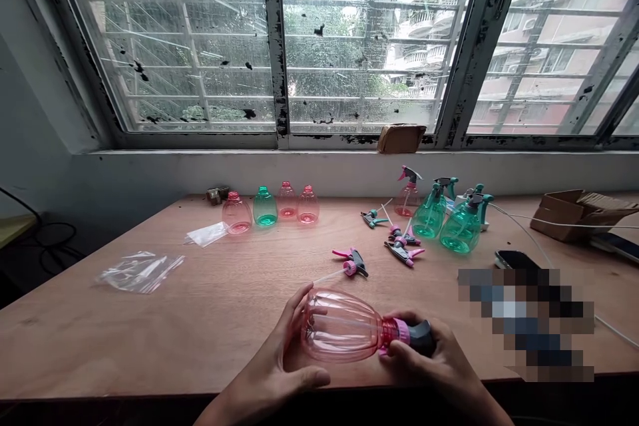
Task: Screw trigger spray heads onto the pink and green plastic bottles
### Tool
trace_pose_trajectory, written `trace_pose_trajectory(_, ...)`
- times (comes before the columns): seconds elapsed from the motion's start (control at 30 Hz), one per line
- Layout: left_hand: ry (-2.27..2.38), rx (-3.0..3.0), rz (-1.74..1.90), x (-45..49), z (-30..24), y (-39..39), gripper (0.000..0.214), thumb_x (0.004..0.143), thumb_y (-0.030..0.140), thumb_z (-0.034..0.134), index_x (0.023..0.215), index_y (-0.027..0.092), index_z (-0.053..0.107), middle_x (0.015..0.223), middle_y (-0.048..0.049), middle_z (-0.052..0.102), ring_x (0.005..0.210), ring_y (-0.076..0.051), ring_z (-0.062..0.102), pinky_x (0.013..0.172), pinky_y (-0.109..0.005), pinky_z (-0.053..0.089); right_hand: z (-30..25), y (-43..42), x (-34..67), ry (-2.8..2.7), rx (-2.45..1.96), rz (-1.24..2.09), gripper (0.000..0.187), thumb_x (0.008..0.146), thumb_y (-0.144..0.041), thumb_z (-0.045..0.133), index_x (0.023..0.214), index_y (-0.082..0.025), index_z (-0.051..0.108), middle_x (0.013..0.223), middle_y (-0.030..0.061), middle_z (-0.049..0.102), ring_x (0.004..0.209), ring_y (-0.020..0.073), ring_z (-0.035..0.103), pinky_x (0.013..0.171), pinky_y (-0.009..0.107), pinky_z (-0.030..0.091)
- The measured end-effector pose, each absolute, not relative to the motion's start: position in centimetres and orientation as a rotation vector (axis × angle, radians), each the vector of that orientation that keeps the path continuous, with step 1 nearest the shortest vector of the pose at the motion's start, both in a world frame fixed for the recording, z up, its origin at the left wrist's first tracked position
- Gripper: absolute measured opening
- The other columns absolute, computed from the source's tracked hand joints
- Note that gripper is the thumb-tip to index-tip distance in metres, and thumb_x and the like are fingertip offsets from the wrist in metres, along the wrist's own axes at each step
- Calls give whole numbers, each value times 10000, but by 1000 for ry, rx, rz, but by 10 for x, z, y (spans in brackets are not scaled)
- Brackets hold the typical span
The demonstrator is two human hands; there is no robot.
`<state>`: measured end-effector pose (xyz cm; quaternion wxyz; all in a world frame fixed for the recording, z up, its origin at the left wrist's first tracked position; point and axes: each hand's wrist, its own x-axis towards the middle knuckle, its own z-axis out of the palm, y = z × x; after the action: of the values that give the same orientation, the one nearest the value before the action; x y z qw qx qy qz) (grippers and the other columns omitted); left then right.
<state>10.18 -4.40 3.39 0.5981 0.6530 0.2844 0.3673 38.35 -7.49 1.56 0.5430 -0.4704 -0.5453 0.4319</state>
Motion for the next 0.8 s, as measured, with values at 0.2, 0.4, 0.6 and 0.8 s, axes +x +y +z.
trace_pose_trajectory(0.2, 654, 1445, 835, 102, 35, -45, 860, 860, 354, 768, 1547, 385, 252, 1681, -45, 207, 1526, -334, 212, 1248, -537, 173, 19, -76, 384, -1335, -1139, 988, 299, 725, -394, 829, 904, -163, 762, 686, 32, 777, 578, 227, 746, 551, 282, 624)
trace_pose_trajectory(0.4, 691, 1522, 841, 104, 39, -48, 969, 812, 311, 822, 1559, 395, 210, 1660, -45, 273, 1516, -319, 248, 1260, -516, 133, 19, -76, 384, -1362, -1158, 954, 329, 731, -437, 815, 895, -160, 750, 678, 35, 778, 565, 227, 741, 535, 279, 611)
trace_pose_trajectory(0.6, 726, 1448, 832, 104, 41, -48, 850, 842, 449, 763, 1548, 331, 303, 1639, -70, 331, 1499, -351, 281, 1240, -524, 207, 18, -75, 385, -1366, -1135, 989, 312, 746, -422, 810, 910, -163, 750, 670, 28, 772, 580, 224, 741, 543, 265, 598)
trace_pose_trajectory(0.8, 731, 1574, 825, 102, 38, -47, 877, 870, 280, 763, 1548, 434, 229, 1666, 5, 266, 1524, -300, 233, 1264, -494, 121, 21, -76, 383, -1331, -1130, 974, 321, 723, -439, 820, 882, -170, 742, 662, 17, 755, 555, 218, 724, 527, 269, 602)
